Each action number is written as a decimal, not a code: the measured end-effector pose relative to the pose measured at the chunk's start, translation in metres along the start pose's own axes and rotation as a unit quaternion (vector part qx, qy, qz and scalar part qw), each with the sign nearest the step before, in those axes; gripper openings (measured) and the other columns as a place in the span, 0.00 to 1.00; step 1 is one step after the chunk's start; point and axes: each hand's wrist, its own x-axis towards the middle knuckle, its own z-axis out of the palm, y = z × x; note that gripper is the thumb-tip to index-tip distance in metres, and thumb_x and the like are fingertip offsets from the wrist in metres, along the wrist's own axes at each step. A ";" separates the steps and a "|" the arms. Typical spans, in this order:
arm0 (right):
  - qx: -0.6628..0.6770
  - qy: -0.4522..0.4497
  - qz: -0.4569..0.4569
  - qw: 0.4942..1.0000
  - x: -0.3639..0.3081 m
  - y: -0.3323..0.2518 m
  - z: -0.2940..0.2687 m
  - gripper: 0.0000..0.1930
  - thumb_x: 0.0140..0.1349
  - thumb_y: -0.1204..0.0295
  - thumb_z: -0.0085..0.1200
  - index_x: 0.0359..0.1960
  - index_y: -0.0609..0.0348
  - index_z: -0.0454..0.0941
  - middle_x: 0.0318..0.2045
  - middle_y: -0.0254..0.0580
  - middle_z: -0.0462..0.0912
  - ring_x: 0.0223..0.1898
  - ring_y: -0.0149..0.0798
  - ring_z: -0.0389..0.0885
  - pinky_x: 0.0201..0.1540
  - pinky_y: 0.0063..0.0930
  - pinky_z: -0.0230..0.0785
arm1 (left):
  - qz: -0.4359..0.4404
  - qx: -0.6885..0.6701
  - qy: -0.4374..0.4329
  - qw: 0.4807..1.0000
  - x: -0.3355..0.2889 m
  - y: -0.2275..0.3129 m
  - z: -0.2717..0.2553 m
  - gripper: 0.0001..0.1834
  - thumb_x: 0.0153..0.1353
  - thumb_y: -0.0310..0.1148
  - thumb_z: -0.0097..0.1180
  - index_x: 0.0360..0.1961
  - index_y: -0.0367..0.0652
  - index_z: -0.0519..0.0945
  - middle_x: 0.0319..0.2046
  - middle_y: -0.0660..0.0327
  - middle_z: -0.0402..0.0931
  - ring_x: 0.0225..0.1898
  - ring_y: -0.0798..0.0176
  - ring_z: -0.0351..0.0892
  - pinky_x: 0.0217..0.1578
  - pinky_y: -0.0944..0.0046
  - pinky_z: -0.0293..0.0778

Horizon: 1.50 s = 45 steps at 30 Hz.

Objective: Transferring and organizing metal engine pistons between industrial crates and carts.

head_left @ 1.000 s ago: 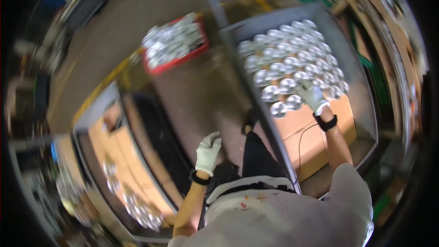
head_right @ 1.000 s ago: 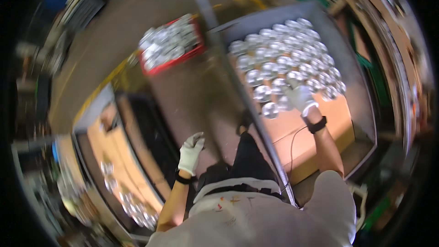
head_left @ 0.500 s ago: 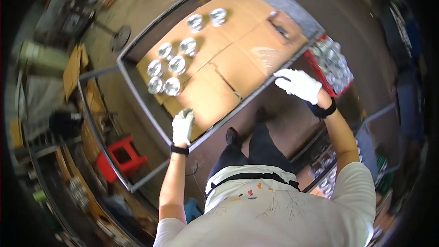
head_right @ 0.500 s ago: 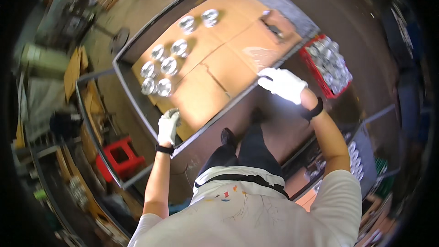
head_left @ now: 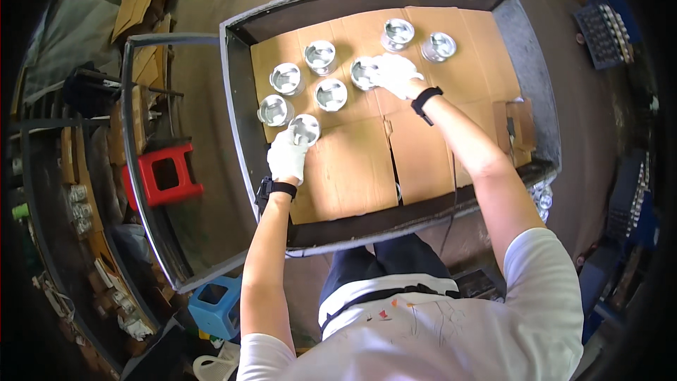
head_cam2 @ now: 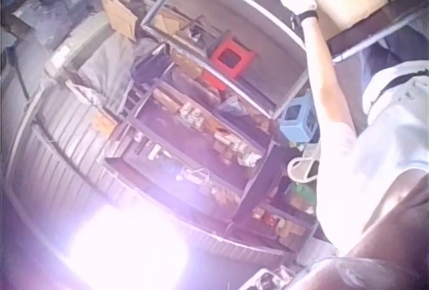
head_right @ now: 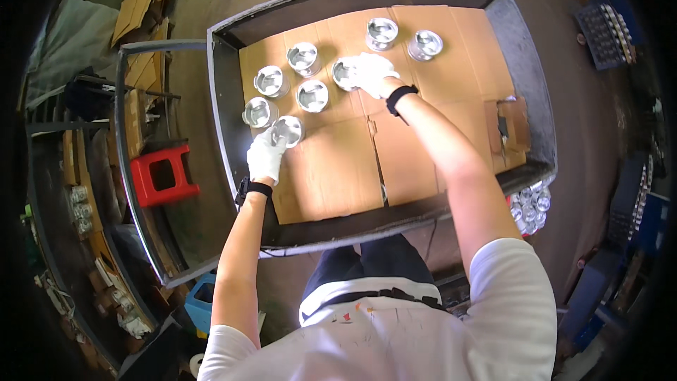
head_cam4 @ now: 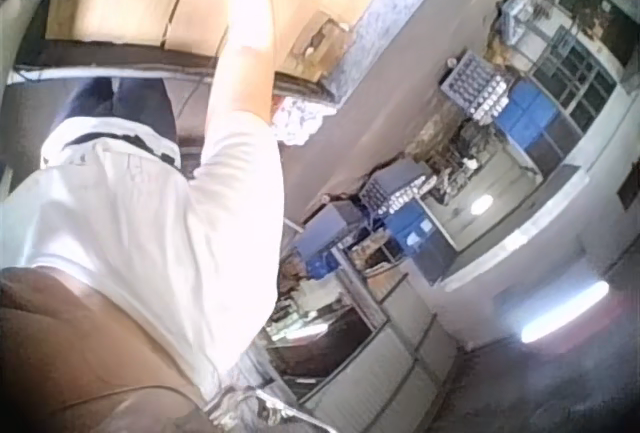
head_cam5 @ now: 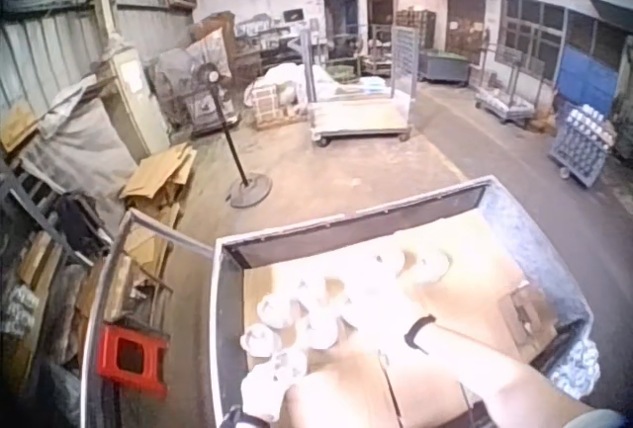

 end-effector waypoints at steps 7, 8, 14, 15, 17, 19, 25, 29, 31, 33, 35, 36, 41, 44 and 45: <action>-0.025 0.026 0.063 0.997 0.082 0.028 0.059 0.13 0.53 0.61 0.57 0.30 0.57 0.81 0.31 0.52 0.84 0.35 0.51 0.84 0.38 0.40 0.77 | 0.137 0.124 0.016 0.983 0.085 0.012 0.058 0.17 0.57 0.38 0.54 0.46 0.42 0.76 0.39 0.51 0.79 0.40 0.44 0.79 0.42 0.48 0.74; -0.015 0.006 0.076 0.997 0.087 0.022 0.059 0.12 0.55 0.62 0.55 0.30 0.57 0.81 0.31 0.52 0.83 0.35 0.52 0.84 0.39 0.40 0.77 | 0.106 0.139 -0.045 0.984 0.091 0.005 0.063 0.19 0.56 0.39 0.55 0.47 0.44 0.76 0.40 0.51 0.80 0.41 0.45 0.79 0.43 0.47 0.73; 0.006 0.020 0.061 0.998 0.049 0.067 0.044 0.10 0.62 0.69 0.44 0.36 0.58 0.77 0.36 0.54 0.81 0.38 0.54 0.82 0.42 0.44 0.74 | 0.155 0.255 -0.080 0.951 0.109 -0.005 0.097 0.09 0.55 0.36 0.54 0.36 0.45 0.78 0.30 0.56 0.79 0.33 0.50 0.81 0.36 0.53 0.77; -0.011 0.033 0.068 0.997 0.034 0.082 0.027 0.10 0.62 0.70 0.42 0.37 0.59 0.77 0.36 0.54 0.81 0.38 0.54 0.82 0.42 0.44 0.75 | 0.172 0.248 -0.079 0.950 0.109 0.000 0.090 0.09 0.55 0.35 0.54 0.35 0.45 0.78 0.31 0.56 0.79 0.34 0.50 0.81 0.36 0.53 0.77; -0.101 0.054 0.042 0.993 0.013 0.127 0.007 0.10 0.62 0.71 0.43 0.38 0.58 0.77 0.38 0.52 0.80 0.37 0.51 0.82 0.41 0.43 0.76 | 0.186 0.268 -0.085 0.941 0.110 0.001 0.078 0.07 0.55 0.32 0.54 0.35 0.45 0.78 0.32 0.54 0.78 0.34 0.51 0.80 0.36 0.53 0.77; -0.106 -0.027 0.065 0.992 0.007 0.156 -0.017 0.11 0.60 0.71 0.44 0.38 0.59 0.78 0.37 0.53 0.80 0.34 0.49 0.82 0.36 0.41 0.75 | 0.177 0.284 -0.093 0.938 0.110 -0.033 0.079 0.07 0.54 0.32 0.55 0.35 0.46 0.77 0.32 0.55 0.78 0.34 0.51 0.80 0.36 0.53 0.76; 0.500 -0.057 0.363 0.785 0.027 0.240 -0.017 0.09 0.67 0.72 0.42 0.28 0.52 0.73 0.24 0.28 0.72 0.24 0.30 0.70 0.26 0.29 0.66 | 0.241 0.170 -0.054 0.954 0.118 -0.039 0.081 0.05 0.57 0.29 0.49 0.35 0.46 0.75 0.31 0.53 0.76 0.32 0.51 0.80 0.32 0.52 0.75; 0.048 -0.210 0.127 0.968 0.040 0.281 -0.002 0.06 0.65 0.75 0.46 0.32 0.53 0.76 0.30 0.32 0.78 0.29 0.31 0.72 0.32 0.30 0.69 | 0.300 0.357 -0.088 0.880 0.115 -0.017 0.078 0.06 0.55 0.29 0.50 0.36 0.47 0.73 0.29 0.59 0.75 0.30 0.58 0.79 0.27 0.57 0.76; -0.051 -0.242 0.043 0.968 0.041 0.300 0.001 0.06 0.64 0.75 0.47 0.34 0.53 0.77 0.32 0.32 0.79 0.30 0.31 0.73 0.34 0.30 0.70 | 0.331 0.353 -0.092 0.870 0.120 -0.027 0.079 0.07 0.55 0.30 0.52 0.37 0.47 0.73 0.28 0.59 0.74 0.28 0.60 0.78 0.25 0.59 0.75; 0.515 -0.153 0.337 0.773 0.017 0.338 0.004 0.12 0.63 0.72 0.49 0.47 0.52 0.79 0.39 0.35 0.83 0.42 0.36 0.79 0.49 0.30 0.71 | 0.368 0.349 -0.101 0.856 0.127 -0.017 0.083 0.08 0.55 0.30 0.52 0.37 0.47 0.74 0.27 0.60 0.74 0.27 0.59 0.78 0.25 0.59 0.75; 0.522 -0.171 0.313 0.775 0.024 0.286 0.011 0.13 0.65 0.71 0.49 0.49 0.53 0.78 0.41 0.34 0.82 0.43 0.35 0.79 0.50 0.30 0.71 | 0.350 0.364 -0.147 0.851 0.115 -0.035 0.071 0.09 0.55 0.35 0.56 0.36 0.45 0.76 0.23 0.59 0.76 0.25 0.56 0.79 0.27 0.56 0.76; 0.524 -0.175 0.297 0.779 0.016 0.255 0.004 0.14 0.66 0.71 0.49 0.52 0.53 0.78 0.43 0.34 0.82 0.44 0.34 0.80 0.50 0.30 0.71 | 0.342 0.368 -0.150 0.851 0.106 -0.038 0.063 0.09 0.55 0.35 0.56 0.36 0.45 0.76 0.23 0.59 0.76 0.25 0.56 0.79 0.27 0.56 0.76; 0.594 -0.210 0.153 0.761 -0.090 0.179 -0.027 0.14 0.73 0.63 0.44 0.51 0.58 0.75 0.44 0.36 0.82 0.44 0.30 0.81 0.49 0.26 0.75 | 0.323 0.156 -0.160 0.920 0.095 0.019 0.054 0.12 0.52 0.39 0.59 0.30 0.40 0.80 0.33 0.50 0.79 0.31 0.49 0.82 0.33 0.51 0.78; 0.631 -0.205 0.146 0.734 -0.153 0.132 -0.026 0.12 0.70 0.65 0.46 0.43 0.57 0.79 0.40 0.32 0.82 0.40 0.31 0.81 0.45 0.24 0.76 | 0.254 0.200 -0.252 0.912 0.105 0.056 0.066 0.14 0.53 0.38 0.58 0.34 0.36 0.81 0.47 0.44 0.77 0.37 0.45 0.82 0.41 0.52 0.79; 0.418 -0.236 -0.074 0.874 -0.124 0.062 -0.090 0.04 0.61 0.72 0.56 0.35 0.57 0.80 0.35 0.34 0.82 0.36 0.30 0.79 0.39 0.23 0.73 | 0.220 0.202 -0.279 0.913 0.111 0.041 0.076 0.16 0.54 0.38 0.57 0.38 0.35 0.80 0.49 0.44 0.77 0.39 0.45 0.82 0.43 0.52 0.78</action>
